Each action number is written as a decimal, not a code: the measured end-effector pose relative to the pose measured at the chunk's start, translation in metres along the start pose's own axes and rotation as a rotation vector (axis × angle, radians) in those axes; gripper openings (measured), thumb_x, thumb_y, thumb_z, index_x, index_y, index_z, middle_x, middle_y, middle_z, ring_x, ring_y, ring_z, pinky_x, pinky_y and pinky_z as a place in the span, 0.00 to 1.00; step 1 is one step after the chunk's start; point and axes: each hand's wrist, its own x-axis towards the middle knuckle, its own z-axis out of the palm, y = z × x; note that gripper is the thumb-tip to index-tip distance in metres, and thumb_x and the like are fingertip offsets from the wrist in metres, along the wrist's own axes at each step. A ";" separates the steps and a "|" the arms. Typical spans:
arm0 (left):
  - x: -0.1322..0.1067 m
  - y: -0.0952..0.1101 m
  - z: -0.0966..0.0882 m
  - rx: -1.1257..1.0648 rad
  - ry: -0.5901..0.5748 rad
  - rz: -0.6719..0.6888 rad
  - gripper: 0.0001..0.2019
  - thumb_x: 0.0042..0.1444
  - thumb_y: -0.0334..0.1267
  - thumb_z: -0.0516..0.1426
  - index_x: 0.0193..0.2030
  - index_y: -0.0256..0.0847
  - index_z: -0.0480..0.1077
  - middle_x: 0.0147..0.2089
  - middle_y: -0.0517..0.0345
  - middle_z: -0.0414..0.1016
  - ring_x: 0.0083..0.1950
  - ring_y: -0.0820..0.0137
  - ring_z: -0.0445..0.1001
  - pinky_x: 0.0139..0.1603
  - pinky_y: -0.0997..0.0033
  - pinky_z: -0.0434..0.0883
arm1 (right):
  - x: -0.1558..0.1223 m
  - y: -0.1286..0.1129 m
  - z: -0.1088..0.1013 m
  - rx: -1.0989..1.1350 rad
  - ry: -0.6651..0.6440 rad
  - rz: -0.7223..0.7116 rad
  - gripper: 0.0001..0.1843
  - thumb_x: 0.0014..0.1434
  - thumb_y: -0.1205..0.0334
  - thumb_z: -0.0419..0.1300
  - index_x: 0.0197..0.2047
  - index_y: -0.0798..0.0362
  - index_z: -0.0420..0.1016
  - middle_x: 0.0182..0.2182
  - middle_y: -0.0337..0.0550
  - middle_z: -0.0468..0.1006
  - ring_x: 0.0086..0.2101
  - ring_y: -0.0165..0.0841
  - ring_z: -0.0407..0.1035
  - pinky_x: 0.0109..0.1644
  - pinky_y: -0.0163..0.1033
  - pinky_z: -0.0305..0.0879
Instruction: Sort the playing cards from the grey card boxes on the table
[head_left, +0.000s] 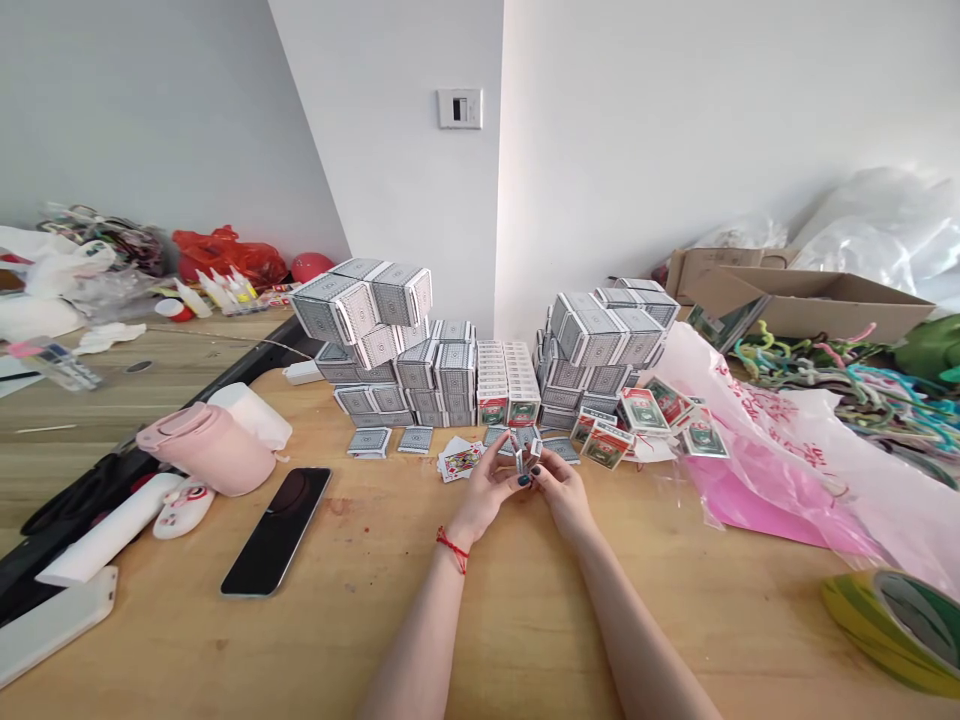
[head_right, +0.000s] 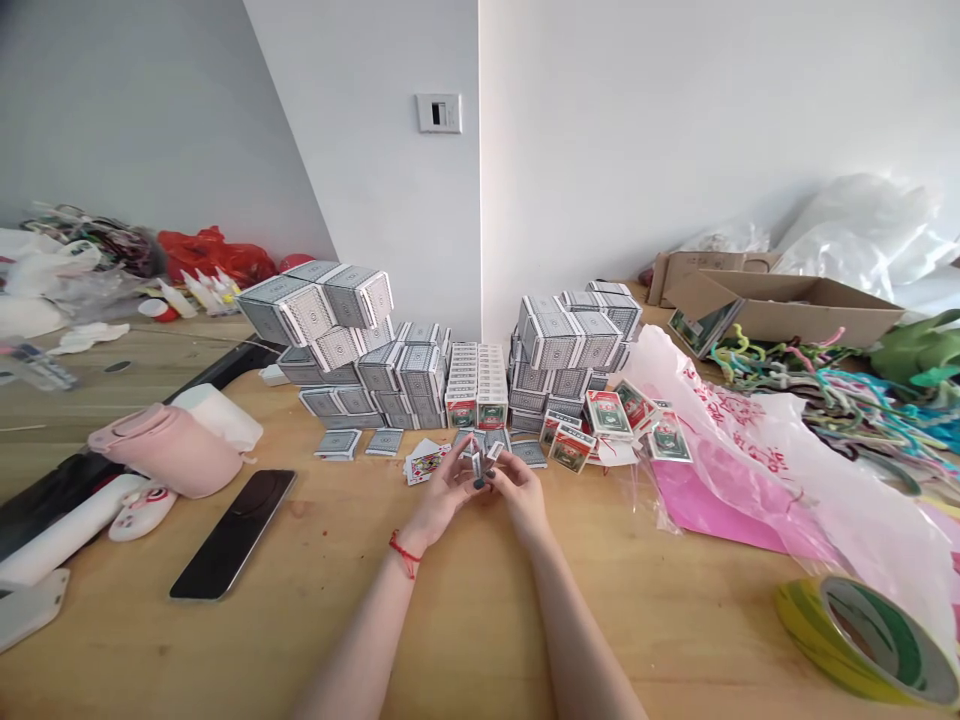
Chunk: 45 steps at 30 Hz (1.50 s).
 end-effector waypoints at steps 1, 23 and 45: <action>0.000 -0.001 0.001 0.019 0.003 -0.002 0.35 0.43 0.34 0.62 0.59 0.48 0.55 0.45 0.54 0.69 0.47 0.67 0.70 0.50 0.61 0.66 | 0.000 0.000 0.000 0.033 -0.007 0.000 0.22 0.44 0.55 0.64 0.44 0.50 0.71 0.37 0.43 0.76 0.34 0.35 0.69 0.38 0.39 0.64; 0.002 -0.015 -0.003 0.435 0.083 0.178 0.27 0.42 0.30 0.61 0.52 0.40 0.63 0.52 0.47 0.62 0.40 0.70 0.72 0.41 0.66 0.72 | -0.008 -0.014 0.007 0.186 -0.170 0.074 0.31 0.44 0.53 0.64 0.53 0.46 0.65 0.50 0.44 0.70 0.49 0.43 0.63 0.49 0.46 0.61; -0.001 -0.015 -0.009 1.039 0.247 0.470 0.30 0.44 0.22 0.54 0.55 0.48 0.60 0.53 0.53 0.60 0.56 0.65 0.61 0.54 0.60 0.65 | -0.001 0.002 0.006 -0.177 -0.063 0.020 0.27 0.47 0.42 0.58 0.42 0.54 0.77 0.33 0.46 0.79 0.41 0.43 0.69 0.42 0.45 0.65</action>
